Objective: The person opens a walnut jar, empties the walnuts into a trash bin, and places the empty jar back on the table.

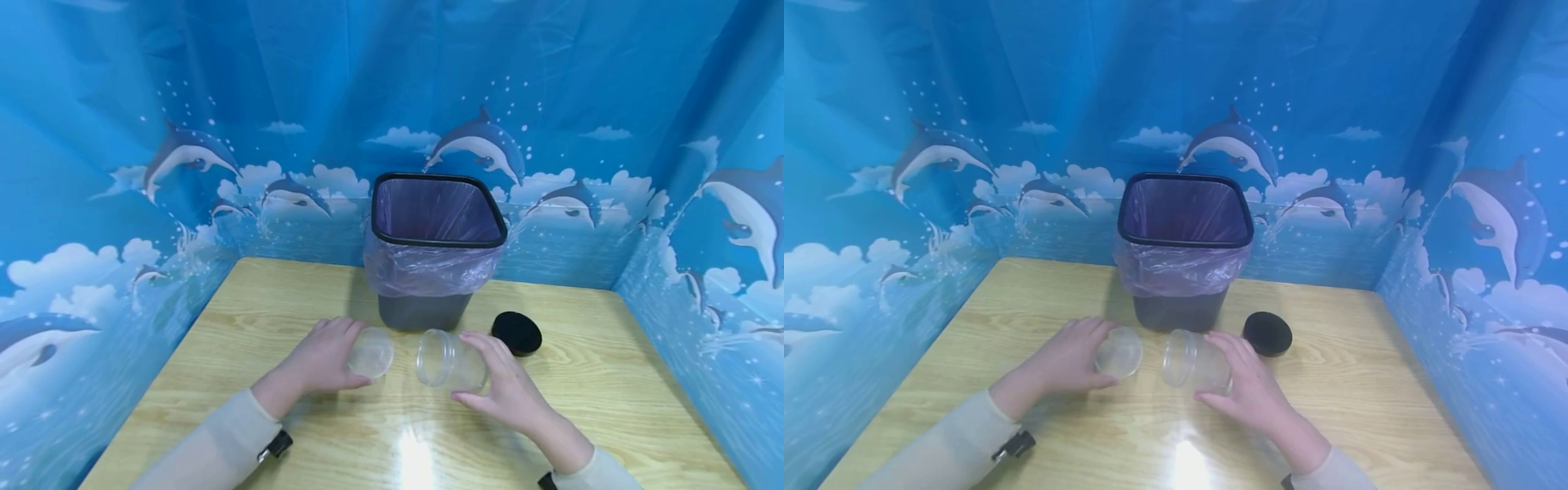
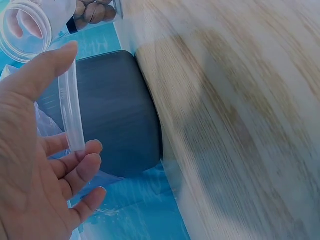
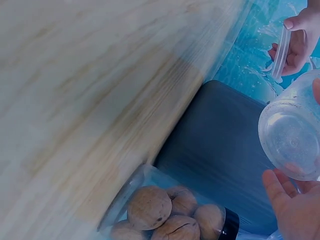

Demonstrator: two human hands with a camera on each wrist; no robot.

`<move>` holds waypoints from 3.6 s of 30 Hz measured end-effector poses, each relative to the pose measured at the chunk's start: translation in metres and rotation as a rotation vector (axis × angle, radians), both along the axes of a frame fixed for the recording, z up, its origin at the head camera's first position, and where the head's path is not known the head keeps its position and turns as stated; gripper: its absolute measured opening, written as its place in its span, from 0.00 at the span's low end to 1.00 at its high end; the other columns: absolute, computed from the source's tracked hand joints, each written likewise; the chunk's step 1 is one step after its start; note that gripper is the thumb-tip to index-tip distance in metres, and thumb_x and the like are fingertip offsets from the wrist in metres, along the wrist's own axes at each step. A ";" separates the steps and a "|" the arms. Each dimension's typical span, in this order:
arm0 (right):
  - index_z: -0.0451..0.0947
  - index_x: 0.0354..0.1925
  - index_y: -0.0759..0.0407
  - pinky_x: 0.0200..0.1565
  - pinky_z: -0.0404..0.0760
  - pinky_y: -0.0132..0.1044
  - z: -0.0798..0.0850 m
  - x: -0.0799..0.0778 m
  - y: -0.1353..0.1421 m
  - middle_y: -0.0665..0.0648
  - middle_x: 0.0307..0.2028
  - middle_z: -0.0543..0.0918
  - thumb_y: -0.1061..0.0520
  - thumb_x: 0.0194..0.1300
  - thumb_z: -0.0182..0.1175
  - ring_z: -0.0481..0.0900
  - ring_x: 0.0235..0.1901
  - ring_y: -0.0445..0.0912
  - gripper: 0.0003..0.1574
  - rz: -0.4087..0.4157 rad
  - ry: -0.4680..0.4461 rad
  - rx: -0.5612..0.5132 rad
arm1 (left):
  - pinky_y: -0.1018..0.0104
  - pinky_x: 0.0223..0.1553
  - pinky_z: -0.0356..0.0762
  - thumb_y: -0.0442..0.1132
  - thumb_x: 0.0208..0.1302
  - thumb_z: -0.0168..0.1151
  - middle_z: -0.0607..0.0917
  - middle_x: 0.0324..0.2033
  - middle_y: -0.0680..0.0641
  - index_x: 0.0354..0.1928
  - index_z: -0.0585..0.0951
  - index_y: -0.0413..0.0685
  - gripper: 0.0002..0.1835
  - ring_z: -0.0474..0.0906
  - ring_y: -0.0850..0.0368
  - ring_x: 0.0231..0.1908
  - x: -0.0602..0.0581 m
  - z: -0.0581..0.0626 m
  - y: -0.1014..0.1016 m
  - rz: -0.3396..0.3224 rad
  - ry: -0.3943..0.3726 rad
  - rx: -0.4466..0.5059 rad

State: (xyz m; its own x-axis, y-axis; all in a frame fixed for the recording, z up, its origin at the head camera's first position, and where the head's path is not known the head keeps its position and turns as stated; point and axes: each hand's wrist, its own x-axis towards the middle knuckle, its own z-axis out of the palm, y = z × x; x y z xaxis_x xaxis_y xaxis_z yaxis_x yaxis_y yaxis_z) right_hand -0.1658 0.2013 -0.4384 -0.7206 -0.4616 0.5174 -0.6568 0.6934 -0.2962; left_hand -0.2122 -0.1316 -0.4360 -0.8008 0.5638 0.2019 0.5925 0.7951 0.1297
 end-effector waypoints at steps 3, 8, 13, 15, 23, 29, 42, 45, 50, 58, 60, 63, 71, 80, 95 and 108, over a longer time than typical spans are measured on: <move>0.61 0.64 0.54 0.56 0.68 0.50 0.001 0.000 -0.001 0.54 0.58 0.69 0.37 0.38 0.72 0.66 0.57 0.49 0.59 0.000 -0.005 -0.004 | 0.51 0.56 0.62 0.72 0.35 0.65 0.75 0.49 0.50 0.60 0.68 0.50 0.51 0.69 0.54 0.51 0.001 0.002 0.001 -0.004 0.011 -0.001; 0.60 0.65 0.53 0.56 0.67 0.50 0.003 0.000 -0.004 0.53 0.59 0.68 0.37 0.37 0.73 0.65 0.57 0.48 0.59 0.006 -0.018 -0.015 | 0.53 0.56 0.62 0.74 0.34 0.64 0.75 0.48 0.52 0.60 0.68 0.52 0.51 0.69 0.56 0.51 0.002 0.004 0.002 -0.013 0.031 0.016; 0.60 0.65 0.52 0.57 0.67 0.49 0.004 0.000 -0.006 0.55 0.59 0.68 0.37 0.38 0.73 0.65 0.57 0.48 0.58 0.009 -0.033 -0.022 | 0.56 0.55 0.62 0.76 0.33 0.61 0.76 0.47 0.54 0.59 0.69 0.54 0.50 0.69 0.59 0.49 0.002 0.006 0.005 -0.036 0.052 0.052; 0.60 0.65 0.52 0.57 0.67 0.49 0.004 0.000 -0.006 0.55 0.59 0.68 0.37 0.38 0.72 0.66 0.57 0.48 0.58 0.008 -0.035 -0.022 | 0.56 0.55 0.62 0.77 0.33 0.60 0.75 0.47 0.56 0.59 0.70 0.56 0.50 0.69 0.60 0.49 0.001 0.007 0.007 -0.043 0.057 0.057; 0.61 0.64 0.52 0.57 0.66 0.47 0.003 -0.002 -0.010 0.52 0.60 0.68 0.38 0.38 0.73 0.66 0.57 0.47 0.58 0.020 -0.025 -0.027 | 0.56 0.55 0.61 0.74 0.33 0.64 0.75 0.49 0.55 0.60 0.69 0.56 0.50 0.68 0.58 0.51 0.003 0.009 0.015 -0.074 0.054 0.060; 0.61 0.64 0.52 0.58 0.65 0.46 0.002 -0.003 -0.012 0.51 0.59 0.68 0.38 0.38 0.73 0.66 0.58 0.47 0.58 0.022 -0.015 -0.026 | 0.53 0.56 0.61 0.76 0.35 0.61 0.75 0.50 0.52 0.61 0.68 0.52 0.52 0.68 0.56 0.52 0.005 0.011 0.018 -0.090 0.089 0.024; 0.60 0.65 0.51 0.58 0.65 0.47 -0.001 -0.005 -0.012 0.52 0.60 0.68 0.36 0.39 0.72 0.65 0.58 0.47 0.57 0.024 -0.038 -0.018 | 0.54 0.58 0.59 0.77 0.34 0.61 0.73 0.53 0.52 0.61 0.67 0.51 0.53 0.67 0.57 0.53 0.007 0.013 0.024 -0.100 0.110 0.038; 0.61 0.64 0.52 0.58 0.66 0.48 -0.001 -0.004 -0.012 0.52 0.59 0.68 0.36 0.39 0.72 0.66 0.58 0.48 0.57 0.028 -0.037 -0.017 | 0.54 0.59 0.58 0.75 0.33 0.62 0.72 0.56 0.51 0.61 0.66 0.50 0.54 0.66 0.56 0.55 0.006 0.012 0.025 -0.111 0.102 0.057; 0.62 0.64 0.54 0.56 0.67 0.48 -0.002 -0.005 -0.012 0.51 0.59 0.68 0.36 0.38 0.72 0.66 0.57 0.47 0.57 0.033 -0.024 -0.006 | 0.52 0.61 0.56 0.75 0.33 0.63 0.70 0.58 0.52 0.62 0.65 0.50 0.55 0.65 0.56 0.57 0.007 0.014 0.028 -0.136 0.051 0.112; 0.61 0.65 0.50 0.55 0.69 0.48 -0.005 -0.005 -0.013 0.48 0.59 0.67 0.35 0.40 0.71 0.66 0.58 0.45 0.57 0.038 -0.006 0.001 | 0.54 0.61 0.56 0.74 0.32 0.64 0.72 0.56 0.54 0.62 0.64 0.51 0.55 0.67 0.58 0.55 0.009 0.019 0.032 -0.182 0.004 0.203; 0.61 0.65 0.49 0.55 0.69 0.48 -0.005 -0.004 -0.013 0.47 0.60 0.67 0.35 0.40 0.71 0.66 0.58 0.45 0.57 0.041 0.001 -0.001 | 0.54 0.61 0.56 0.73 0.32 0.66 0.72 0.56 0.54 0.62 0.64 0.51 0.55 0.67 0.59 0.54 0.010 0.020 0.033 -0.189 0.007 0.212; 0.61 0.64 0.49 0.56 0.68 0.48 -0.006 -0.004 -0.013 0.47 0.60 0.67 0.35 0.39 0.71 0.65 0.59 0.44 0.56 0.042 0.008 -0.003 | 0.54 0.61 0.55 0.72 0.32 0.68 0.72 0.56 0.53 0.63 0.64 0.50 0.55 0.67 0.58 0.54 0.010 0.020 0.035 -0.198 0.011 0.224; 0.61 0.64 0.48 0.56 0.68 0.50 -0.005 -0.004 -0.015 0.51 0.60 0.68 0.36 0.38 0.72 0.65 0.59 0.45 0.57 0.049 -0.003 -0.011 | 0.53 0.61 0.55 0.76 0.33 0.61 0.71 0.57 0.55 0.64 0.63 0.51 0.56 0.67 0.59 0.54 0.011 0.021 0.040 -0.211 0.017 0.227; 0.61 0.64 0.49 0.54 0.70 0.51 -0.005 -0.004 -0.018 0.49 0.60 0.67 0.35 0.39 0.71 0.66 0.59 0.46 0.56 0.053 -0.017 -0.006 | 0.52 0.61 0.55 0.75 0.31 0.64 0.72 0.55 0.56 0.63 0.64 0.52 0.56 0.68 0.61 0.52 0.011 0.021 0.047 -0.215 0.040 0.227; 0.59 0.65 0.49 0.56 0.69 0.49 -0.007 -0.004 -0.019 0.51 0.61 0.67 0.34 0.42 0.69 0.65 0.59 0.47 0.56 0.063 -0.048 0.005 | 0.52 0.59 0.56 0.81 0.32 0.56 0.73 0.54 0.56 0.62 0.66 0.55 0.55 0.67 0.60 0.52 0.009 0.017 0.057 -0.214 0.141 0.183; 0.59 0.65 0.48 0.55 0.69 0.50 -0.007 -0.005 -0.020 0.49 0.61 0.66 0.34 0.41 0.70 0.64 0.59 0.48 0.57 0.053 -0.070 0.003 | 0.50 0.59 0.56 0.82 0.34 0.52 0.73 0.51 0.56 0.63 0.65 0.58 0.55 0.67 0.59 0.51 0.012 0.019 0.061 -0.188 0.154 0.146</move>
State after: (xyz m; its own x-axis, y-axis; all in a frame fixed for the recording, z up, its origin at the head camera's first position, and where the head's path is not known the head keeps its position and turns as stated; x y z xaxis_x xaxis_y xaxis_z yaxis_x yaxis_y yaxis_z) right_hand -0.1708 0.1812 -0.4454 -0.7292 -0.5014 0.4656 -0.6706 0.6591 -0.3405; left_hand -0.2005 -0.0705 -0.4173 -0.6384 0.6559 0.4028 0.7495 0.6488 0.1315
